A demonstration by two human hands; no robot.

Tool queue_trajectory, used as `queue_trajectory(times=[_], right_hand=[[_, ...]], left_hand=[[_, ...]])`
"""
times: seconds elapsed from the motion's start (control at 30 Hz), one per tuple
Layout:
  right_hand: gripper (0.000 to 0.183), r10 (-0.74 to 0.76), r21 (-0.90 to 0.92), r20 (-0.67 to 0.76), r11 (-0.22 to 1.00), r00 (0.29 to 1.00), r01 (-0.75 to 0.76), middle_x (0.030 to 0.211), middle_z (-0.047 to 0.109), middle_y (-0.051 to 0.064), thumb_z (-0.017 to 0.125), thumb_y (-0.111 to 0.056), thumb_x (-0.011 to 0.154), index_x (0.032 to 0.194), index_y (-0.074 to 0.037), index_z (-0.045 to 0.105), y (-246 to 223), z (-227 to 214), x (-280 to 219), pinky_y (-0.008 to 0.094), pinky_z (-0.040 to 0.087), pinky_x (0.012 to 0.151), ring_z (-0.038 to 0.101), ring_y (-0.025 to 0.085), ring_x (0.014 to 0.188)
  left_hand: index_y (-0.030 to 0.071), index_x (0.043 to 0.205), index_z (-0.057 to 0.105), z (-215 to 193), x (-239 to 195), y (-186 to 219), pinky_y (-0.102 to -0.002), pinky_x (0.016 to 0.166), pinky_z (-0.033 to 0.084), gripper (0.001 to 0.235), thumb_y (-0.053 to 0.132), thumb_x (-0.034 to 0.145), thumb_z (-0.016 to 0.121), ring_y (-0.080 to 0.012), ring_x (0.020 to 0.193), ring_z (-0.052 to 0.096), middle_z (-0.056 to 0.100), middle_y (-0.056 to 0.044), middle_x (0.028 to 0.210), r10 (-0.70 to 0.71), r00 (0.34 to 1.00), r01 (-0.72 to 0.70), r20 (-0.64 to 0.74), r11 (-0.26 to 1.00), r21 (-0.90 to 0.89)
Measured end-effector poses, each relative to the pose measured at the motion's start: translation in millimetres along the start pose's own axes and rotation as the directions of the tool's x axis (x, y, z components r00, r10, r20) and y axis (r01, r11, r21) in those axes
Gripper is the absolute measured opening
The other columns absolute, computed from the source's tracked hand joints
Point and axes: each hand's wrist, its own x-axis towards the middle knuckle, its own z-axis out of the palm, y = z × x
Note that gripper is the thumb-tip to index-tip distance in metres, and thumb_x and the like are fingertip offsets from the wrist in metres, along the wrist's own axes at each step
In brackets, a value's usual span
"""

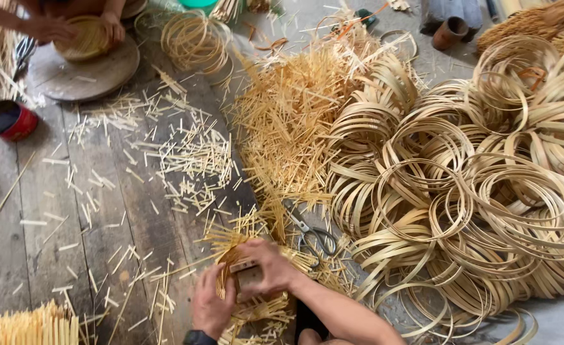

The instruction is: The person trims the edges of a woven bamboo basket using shears. They repeatedly place a woven mat over the basket, trim the excess strands, and remove the mat to continue the process.

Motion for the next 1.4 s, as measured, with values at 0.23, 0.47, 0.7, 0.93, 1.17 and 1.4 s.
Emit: queue_trajectory(times=[0.23, 0.47, 0.7, 0.93, 1.17, 1.4], right_hand=[[0.071, 0.832, -0.126, -0.049, 0.543, 0.552, -0.830, 0.135, 0.044, 0.016, 0.081, -0.033, 0.086, 0.138, -0.007, 0.039, 110, -30, -56, 0.047, 0.041, 0.110, 0.046, 0.031, 0.130], [0.065, 0.851, -0.223, 0.033, 0.518, 0.525, -0.826, 0.122, 0.057, 0.020, 0.084, -0.020, 0.074, 0.127, -0.002, 0.049, 149, -11, -81, 0.044, 0.049, 0.100, 0.057, 0.033, 0.115], [0.051, 0.766, 0.044, 0.409, 0.527, 0.497, -0.849, 0.105, 0.074, 0.022, 0.080, -0.024, 0.070, 0.112, 0.001, 0.066, 159, -30, -98, 0.040, 0.061, 0.082, 0.073, 0.031, 0.090], [0.074, 0.795, -0.083, 0.284, 0.578, 0.537, -0.812, 0.109, 0.066, 0.016, 0.072, -0.065, 0.082, 0.119, -0.002, 0.059, 79, -68, -139, 0.045, 0.053, 0.091, 0.067, 0.032, 0.102], [0.080, 0.701, -0.152, 0.306, 0.703, 0.644, -0.695, 0.124, 0.057, 0.021, 0.067, -0.067, 0.083, 0.128, -0.002, 0.055, 49, -72, -102, 0.049, 0.046, 0.103, 0.057, 0.036, 0.119], [0.061, 0.700, -0.391, 0.283, 0.709, 0.655, -0.588, 0.113, 0.063, 0.023, 0.063, -0.052, 0.091, 0.115, 0.004, 0.061, 68, -52, -36, 0.051, 0.055, 0.092, 0.066, 0.038, 0.104]], left_hand=[[0.010, 0.155, 0.032, 50, -7, 41, -0.050, 0.112, 0.039, 0.108, 0.056, 0.072, 0.081, -0.0442, 0.139, 0.039, 0.031, -0.029, 0.153, -0.227, 0.954, 0.199, 0.196, 0.968, 0.154], [0.003, 0.150, 0.040, 89, -17, 38, -0.048, 0.106, 0.045, 0.078, 0.034, 0.084, 0.069, -0.0485, 0.135, 0.044, 0.029, -0.037, 0.154, -0.197, 0.980, 0.188, 0.006, 0.943, 0.275], [0.005, 0.134, 0.060, 96, 19, -15, -0.046, 0.099, 0.052, 0.043, 0.022, 0.095, 0.062, -0.0406, 0.121, 0.060, 0.055, -0.022, 0.145, -0.137, 0.990, 0.128, 0.046, 0.980, 0.154], [0.009, 0.129, 0.062, 57, 67, -16, -0.050, 0.112, 0.044, 0.049, 0.041, 0.093, 0.069, -0.0384, 0.128, 0.056, 0.064, -0.016, 0.132, -0.151, 0.987, 0.162, -0.060, 0.952, 0.259], [0.003, 0.153, 0.022, 47, 60, 30, -0.054, 0.112, 0.029, 0.128, 0.044, 0.057, 0.095, -0.0428, 0.136, 0.036, 0.034, -0.023, 0.154, -0.271, 0.948, 0.231, 0.164, 0.946, 0.228], [0.004, 0.151, 0.032, 55, 47, 33, -0.053, 0.113, 0.035, 0.116, 0.033, 0.056, 0.093, -0.0415, 0.134, 0.042, 0.042, -0.020, 0.148, -0.187, 0.978, 0.176, 0.092, 0.978, 0.115]])
